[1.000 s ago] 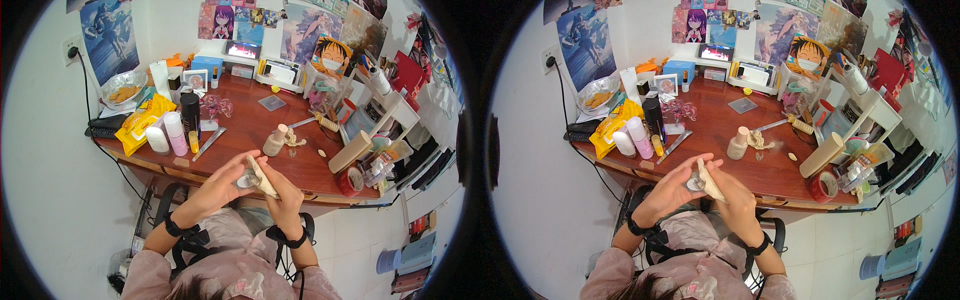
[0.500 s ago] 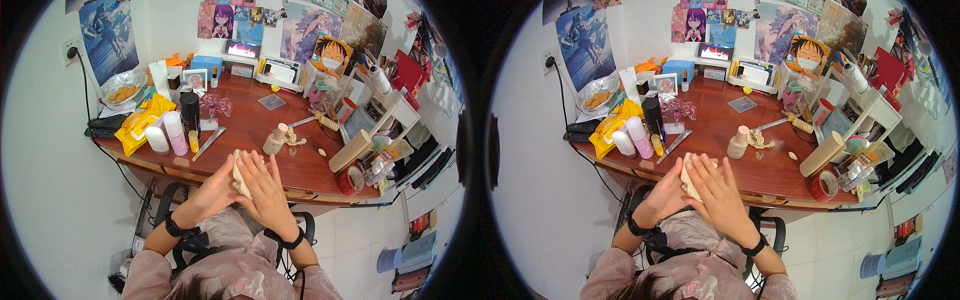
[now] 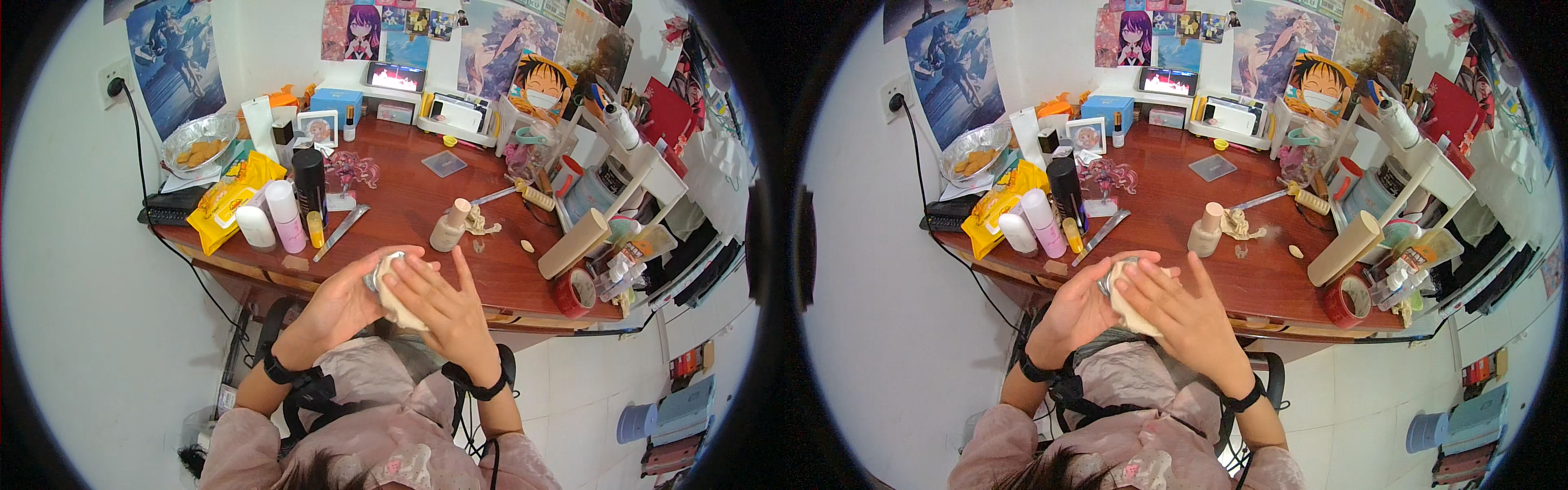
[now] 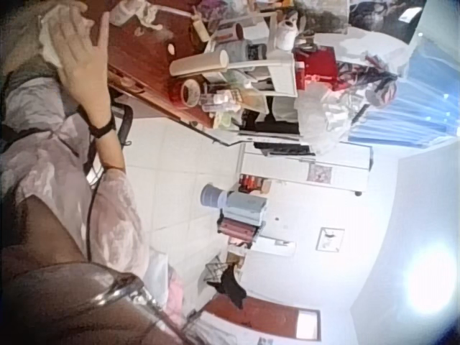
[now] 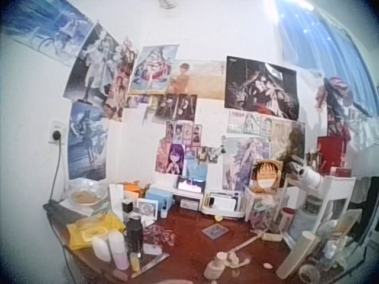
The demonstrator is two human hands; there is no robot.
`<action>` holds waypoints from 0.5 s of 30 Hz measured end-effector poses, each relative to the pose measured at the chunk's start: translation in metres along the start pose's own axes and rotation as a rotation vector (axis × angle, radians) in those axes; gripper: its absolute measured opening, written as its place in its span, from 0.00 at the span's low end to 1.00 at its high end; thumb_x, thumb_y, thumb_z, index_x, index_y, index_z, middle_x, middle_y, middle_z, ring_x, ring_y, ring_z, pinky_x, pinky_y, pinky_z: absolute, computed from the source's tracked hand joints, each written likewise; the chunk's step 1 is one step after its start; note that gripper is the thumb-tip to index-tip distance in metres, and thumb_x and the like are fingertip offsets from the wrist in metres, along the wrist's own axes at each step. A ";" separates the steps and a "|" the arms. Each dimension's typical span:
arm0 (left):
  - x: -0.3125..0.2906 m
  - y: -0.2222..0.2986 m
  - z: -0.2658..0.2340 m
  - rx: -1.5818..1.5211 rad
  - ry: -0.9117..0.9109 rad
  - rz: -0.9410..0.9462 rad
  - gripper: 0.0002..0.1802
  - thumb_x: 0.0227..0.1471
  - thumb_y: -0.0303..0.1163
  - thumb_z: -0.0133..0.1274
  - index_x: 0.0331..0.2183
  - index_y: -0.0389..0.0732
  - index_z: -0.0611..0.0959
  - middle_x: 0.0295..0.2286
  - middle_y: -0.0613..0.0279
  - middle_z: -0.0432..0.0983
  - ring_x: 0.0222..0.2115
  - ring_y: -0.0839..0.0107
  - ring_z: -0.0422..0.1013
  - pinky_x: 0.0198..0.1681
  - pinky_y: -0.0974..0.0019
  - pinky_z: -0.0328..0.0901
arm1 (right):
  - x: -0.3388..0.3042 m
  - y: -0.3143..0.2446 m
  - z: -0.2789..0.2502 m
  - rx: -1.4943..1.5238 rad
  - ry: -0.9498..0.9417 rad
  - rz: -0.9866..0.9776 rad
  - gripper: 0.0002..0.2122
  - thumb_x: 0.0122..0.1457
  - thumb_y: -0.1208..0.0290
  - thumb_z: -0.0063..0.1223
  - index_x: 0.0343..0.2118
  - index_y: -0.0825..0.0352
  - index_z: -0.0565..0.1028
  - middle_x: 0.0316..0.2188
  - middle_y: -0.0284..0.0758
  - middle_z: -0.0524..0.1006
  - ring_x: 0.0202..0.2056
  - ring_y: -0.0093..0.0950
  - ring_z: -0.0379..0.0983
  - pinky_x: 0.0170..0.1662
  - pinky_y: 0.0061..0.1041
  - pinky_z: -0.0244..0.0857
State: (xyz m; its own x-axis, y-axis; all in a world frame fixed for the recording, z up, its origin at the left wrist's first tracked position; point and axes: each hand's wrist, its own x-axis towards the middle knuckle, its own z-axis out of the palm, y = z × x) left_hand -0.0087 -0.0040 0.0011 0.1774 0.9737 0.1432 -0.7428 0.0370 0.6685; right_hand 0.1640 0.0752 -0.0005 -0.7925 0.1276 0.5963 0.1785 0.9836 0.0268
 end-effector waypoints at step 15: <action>0.002 -0.020 -0.022 -0.236 -0.110 -0.054 0.34 0.62 0.56 0.28 0.53 0.37 0.67 0.49 0.55 0.69 0.50 0.65 0.67 0.54 0.59 0.62 | 0.006 -0.011 0.003 0.084 -0.050 -0.030 0.29 0.48 0.71 0.54 0.57 0.62 0.65 0.58 0.35 0.65 0.61 0.30 0.57 0.63 0.46 0.44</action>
State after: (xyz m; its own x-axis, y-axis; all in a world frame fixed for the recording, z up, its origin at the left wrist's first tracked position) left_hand -0.0078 0.0023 -0.0276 0.2807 0.9389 0.1990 -0.8580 0.1525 0.4905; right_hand 0.1555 0.0658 0.0005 -0.8253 0.1022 0.5553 0.1067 0.9940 -0.0244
